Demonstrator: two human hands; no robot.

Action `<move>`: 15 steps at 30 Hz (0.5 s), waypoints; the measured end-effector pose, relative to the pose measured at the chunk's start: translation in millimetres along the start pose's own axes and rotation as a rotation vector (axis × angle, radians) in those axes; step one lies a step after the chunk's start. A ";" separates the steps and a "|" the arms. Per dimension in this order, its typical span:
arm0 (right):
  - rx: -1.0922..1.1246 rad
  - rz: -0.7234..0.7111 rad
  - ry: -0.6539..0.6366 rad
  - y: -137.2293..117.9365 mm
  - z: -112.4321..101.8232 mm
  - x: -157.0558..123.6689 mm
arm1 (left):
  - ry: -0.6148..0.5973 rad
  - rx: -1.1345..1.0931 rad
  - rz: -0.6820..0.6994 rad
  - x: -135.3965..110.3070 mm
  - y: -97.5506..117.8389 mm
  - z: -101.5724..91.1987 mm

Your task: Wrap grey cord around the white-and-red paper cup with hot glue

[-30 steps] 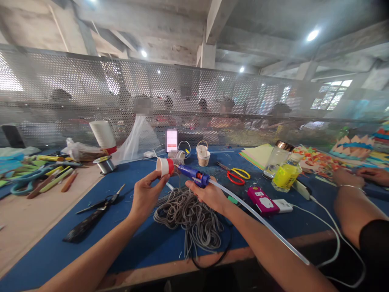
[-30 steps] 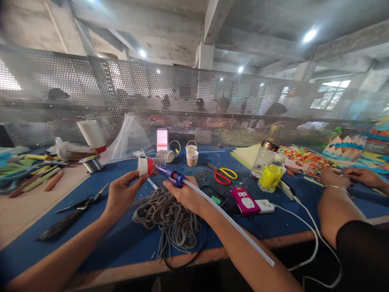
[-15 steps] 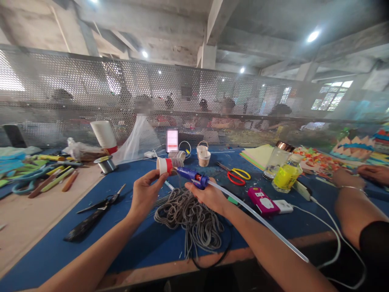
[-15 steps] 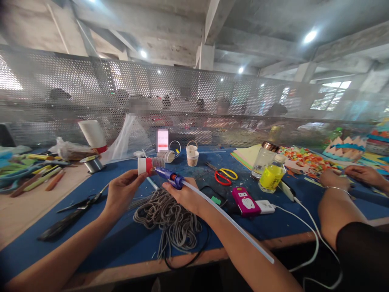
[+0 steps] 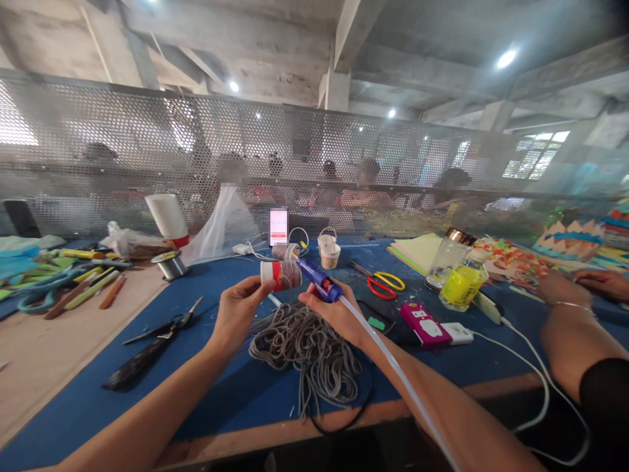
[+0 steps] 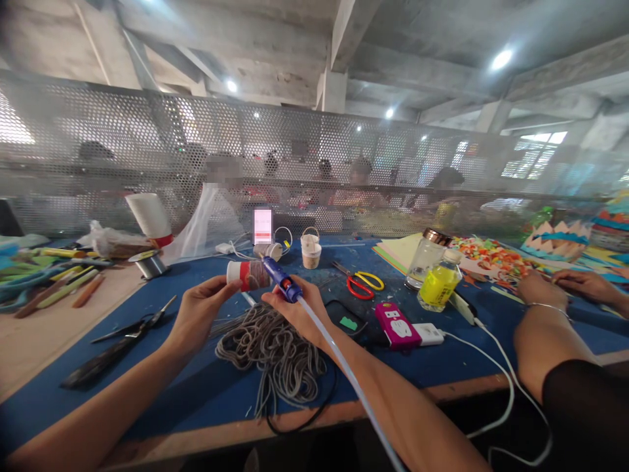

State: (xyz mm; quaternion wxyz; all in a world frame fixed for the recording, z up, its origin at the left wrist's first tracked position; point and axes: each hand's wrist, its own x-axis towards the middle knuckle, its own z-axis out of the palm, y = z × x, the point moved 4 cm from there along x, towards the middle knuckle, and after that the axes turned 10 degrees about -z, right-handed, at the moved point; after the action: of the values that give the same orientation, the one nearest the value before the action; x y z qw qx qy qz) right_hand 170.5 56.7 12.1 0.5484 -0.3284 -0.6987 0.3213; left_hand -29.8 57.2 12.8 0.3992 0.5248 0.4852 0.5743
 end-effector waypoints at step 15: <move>-0.243 -0.195 -0.022 2.0 6.2 -6.5 | -0.106 -0.313 -0.230 -7.3 -8.7 17.0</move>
State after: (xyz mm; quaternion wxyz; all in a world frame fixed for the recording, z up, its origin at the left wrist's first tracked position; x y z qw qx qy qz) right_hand 165.8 52.0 5.6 0.5256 -0.3195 -0.7669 0.1832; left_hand -12.5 54.3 2.4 0.5638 0.4270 0.4249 0.5650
